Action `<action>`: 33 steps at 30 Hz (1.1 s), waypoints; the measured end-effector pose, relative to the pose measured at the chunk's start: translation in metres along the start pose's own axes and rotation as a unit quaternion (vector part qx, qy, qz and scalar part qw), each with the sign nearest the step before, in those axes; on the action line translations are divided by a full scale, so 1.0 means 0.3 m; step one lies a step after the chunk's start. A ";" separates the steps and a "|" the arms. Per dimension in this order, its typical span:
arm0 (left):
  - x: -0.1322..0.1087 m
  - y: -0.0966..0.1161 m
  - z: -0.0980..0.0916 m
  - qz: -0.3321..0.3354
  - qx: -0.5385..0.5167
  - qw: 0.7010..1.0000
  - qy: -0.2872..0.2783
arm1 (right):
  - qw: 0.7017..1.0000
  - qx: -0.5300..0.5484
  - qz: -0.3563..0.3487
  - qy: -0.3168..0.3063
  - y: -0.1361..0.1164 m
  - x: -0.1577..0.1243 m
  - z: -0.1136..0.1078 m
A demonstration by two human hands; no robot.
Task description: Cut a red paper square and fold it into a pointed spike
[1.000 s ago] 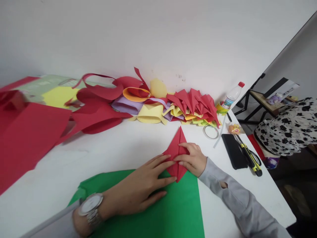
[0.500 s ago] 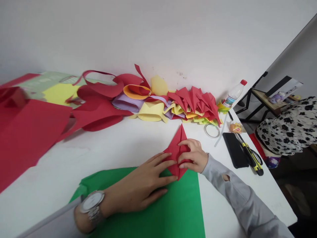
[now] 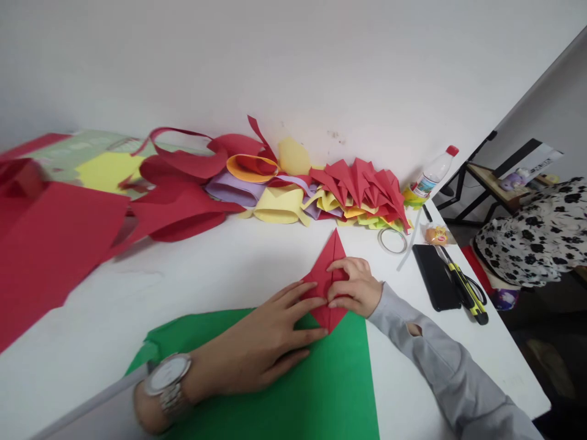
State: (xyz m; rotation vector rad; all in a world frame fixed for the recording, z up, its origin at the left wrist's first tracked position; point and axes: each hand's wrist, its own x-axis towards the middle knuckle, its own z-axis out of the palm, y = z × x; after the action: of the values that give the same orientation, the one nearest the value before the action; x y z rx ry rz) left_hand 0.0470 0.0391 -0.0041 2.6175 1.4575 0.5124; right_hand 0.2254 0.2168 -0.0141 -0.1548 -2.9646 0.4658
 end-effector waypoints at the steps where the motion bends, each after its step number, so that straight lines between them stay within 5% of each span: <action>1: -0.001 0.000 0.000 0.001 0.001 1.000 -0.002 | 1.000 0.000 0.000 0.002 -0.001 0.000 0.001; 33: 0.010 0.001 0.005 -0.023 -0.009 0.999 -0.027 | 1.000 0.011 -0.009 0.026 0.002 -0.004 0.006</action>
State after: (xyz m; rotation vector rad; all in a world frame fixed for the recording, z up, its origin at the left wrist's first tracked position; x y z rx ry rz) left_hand 0.0490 0.0415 -0.0047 2.5562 1.4860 0.4431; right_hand 0.2264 0.2168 -0.0162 -0.1371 -2.9061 0.4857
